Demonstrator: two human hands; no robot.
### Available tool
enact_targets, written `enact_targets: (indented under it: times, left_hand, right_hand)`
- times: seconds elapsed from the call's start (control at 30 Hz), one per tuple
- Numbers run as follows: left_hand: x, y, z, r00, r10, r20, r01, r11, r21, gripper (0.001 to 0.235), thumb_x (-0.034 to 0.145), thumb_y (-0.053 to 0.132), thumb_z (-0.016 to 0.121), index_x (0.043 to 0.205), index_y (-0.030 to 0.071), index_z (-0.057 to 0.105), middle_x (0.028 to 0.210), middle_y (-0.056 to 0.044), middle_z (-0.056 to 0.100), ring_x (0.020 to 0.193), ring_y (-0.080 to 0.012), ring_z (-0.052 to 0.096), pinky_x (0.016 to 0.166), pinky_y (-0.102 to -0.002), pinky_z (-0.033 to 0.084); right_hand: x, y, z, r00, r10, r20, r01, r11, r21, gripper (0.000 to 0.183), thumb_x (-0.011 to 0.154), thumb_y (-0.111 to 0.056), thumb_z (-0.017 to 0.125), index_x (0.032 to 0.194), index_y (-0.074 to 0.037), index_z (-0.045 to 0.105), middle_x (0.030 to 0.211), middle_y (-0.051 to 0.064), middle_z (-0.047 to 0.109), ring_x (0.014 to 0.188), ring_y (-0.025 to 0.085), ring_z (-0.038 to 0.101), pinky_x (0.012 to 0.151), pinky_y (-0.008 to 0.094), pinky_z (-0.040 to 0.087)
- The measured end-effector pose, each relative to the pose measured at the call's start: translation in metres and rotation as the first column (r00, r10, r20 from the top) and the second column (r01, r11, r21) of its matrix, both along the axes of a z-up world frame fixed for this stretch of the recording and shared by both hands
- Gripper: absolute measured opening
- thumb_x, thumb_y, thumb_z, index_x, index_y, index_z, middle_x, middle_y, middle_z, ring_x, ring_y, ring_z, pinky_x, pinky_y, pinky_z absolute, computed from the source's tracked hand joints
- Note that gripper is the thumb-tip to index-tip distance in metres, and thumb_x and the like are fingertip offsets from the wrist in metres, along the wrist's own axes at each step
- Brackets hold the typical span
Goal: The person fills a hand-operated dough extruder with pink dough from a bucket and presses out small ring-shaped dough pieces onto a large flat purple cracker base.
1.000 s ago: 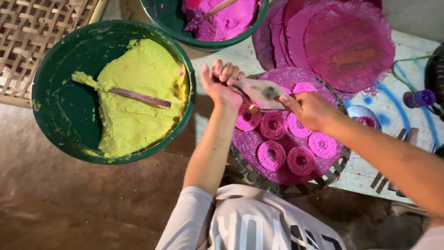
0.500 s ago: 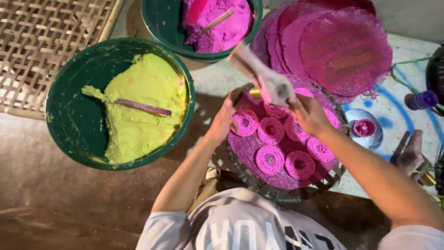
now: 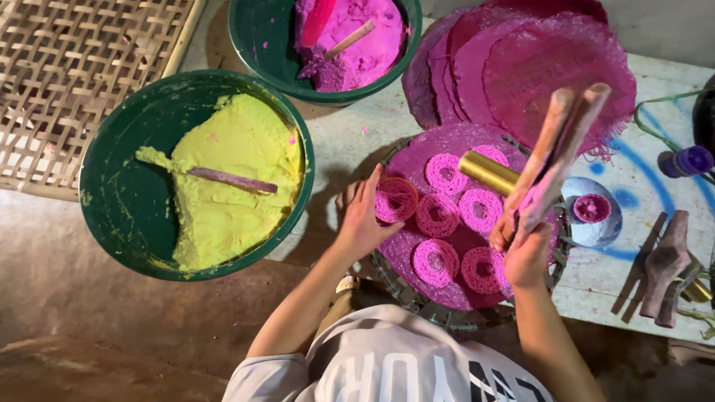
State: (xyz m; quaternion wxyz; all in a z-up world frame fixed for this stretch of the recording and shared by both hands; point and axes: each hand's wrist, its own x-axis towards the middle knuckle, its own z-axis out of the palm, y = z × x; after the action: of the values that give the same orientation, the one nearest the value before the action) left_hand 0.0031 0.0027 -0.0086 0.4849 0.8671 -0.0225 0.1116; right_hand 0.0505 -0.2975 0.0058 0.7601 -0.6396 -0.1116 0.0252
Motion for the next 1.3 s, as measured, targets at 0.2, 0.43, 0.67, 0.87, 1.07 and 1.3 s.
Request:
enact_targets:
  times: [0.2,0.43,0.67,0.87,1.07,1.3]
  left_hand:
    - [-0.002,0.000,0.005,0.994,0.012,0.109,-0.006,0.999,-0.051,0.117,0.068,0.017,0.093,0.161,0.004,0.022,0.145,-0.018,0.055,0.136,-0.0337,0.050,0.117,-0.045,0.037]
    - [-0.044,0.040,0.070,0.944,0.141,0.298,-0.144,0.989,-0.011,0.112,0.073,0.012,0.088,0.160,-0.001,0.020,0.147,-0.020,0.052,0.136,-0.0345,0.047,0.119,-0.049,0.033]
    - [-0.115,0.045,0.078,0.945,0.170,-0.281,-0.063,0.934,0.353,0.110,0.066,0.017,0.087,0.155,0.004,0.022,0.138,-0.018,0.053,0.125,-0.0391,0.048,0.110,-0.046,0.038]
    - [-0.112,0.042,-0.009,0.961,0.257,-0.098,-0.205,0.907,0.368,0.106,0.067,0.018,0.085,0.153,-0.001,0.026,0.138,-0.026,0.049,0.127,-0.0436,0.045,0.109,-0.050,0.037]
    - [-0.089,0.045,-0.062,0.939,0.342,0.035,-0.322,0.839,0.439,0.102,0.068,0.030,0.084,0.150,-0.002,0.033,0.147,-0.026,0.045,0.139,-0.0414,0.040,0.112,-0.055,0.030]
    - [-0.084,0.021,-0.045,0.902,0.398,0.167,-0.431,0.824,0.367,0.060,0.097,0.024,0.061,0.149,-0.003,0.045,0.155,-0.029,0.041,0.145,-0.0451,0.039,0.113,-0.053,0.034]
  right_hand:
    - [-0.010,-0.031,-0.015,0.997,-0.072,-0.026,0.075,0.992,0.102,0.071,0.095,-0.084,0.036,0.090,-0.013,0.037,0.071,0.002,0.036,0.058,0.017,0.040,0.054,0.033,0.033]
    - [0.029,-0.073,-0.014,0.970,-0.230,-0.082,0.235,0.970,0.056,0.072,0.099,-0.078,0.028,0.109,-0.011,0.053,0.075,0.002,0.050,0.058,0.016,0.047,0.049,0.032,0.033]
    - [0.197,-0.126,-0.038,0.901,-0.317,0.297,0.404,0.363,-0.839,0.055,0.104,-0.053,0.067,0.104,0.003,0.068,0.091,0.025,0.069,0.083,0.041,0.066,0.073,0.051,0.048]
    - [0.264,-0.087,-0.071,0.953,-0.234,0.193,0.292,0.537,-0.792,0.041,0.095,-0.035,0.072,0.122,-0.005,0.068,0.104,0.020,0.073,0.093,0.042,0.068,0.081,0.050,0.053]
    - [0.219,-0.108,-0.052,0.846,-0.166,0.506,0.505,0.552,-0.664,0.044,0.093,-0.017,0.080,0.133,-0.007,0.064,0.129,0.022,0.054,0.120,0.039,0.054,0.104,0.047,0.044]
    - [0.042,-0.252,-0.057,0.631,-0.458,0.626,0.534,-0.329,-0.779,0.094,0.078,-0.045,0.092,0.146,0.001,0.047,0.140,0.033,0.048,0.127,0.049,0.044,0.093,0.060,0.035]
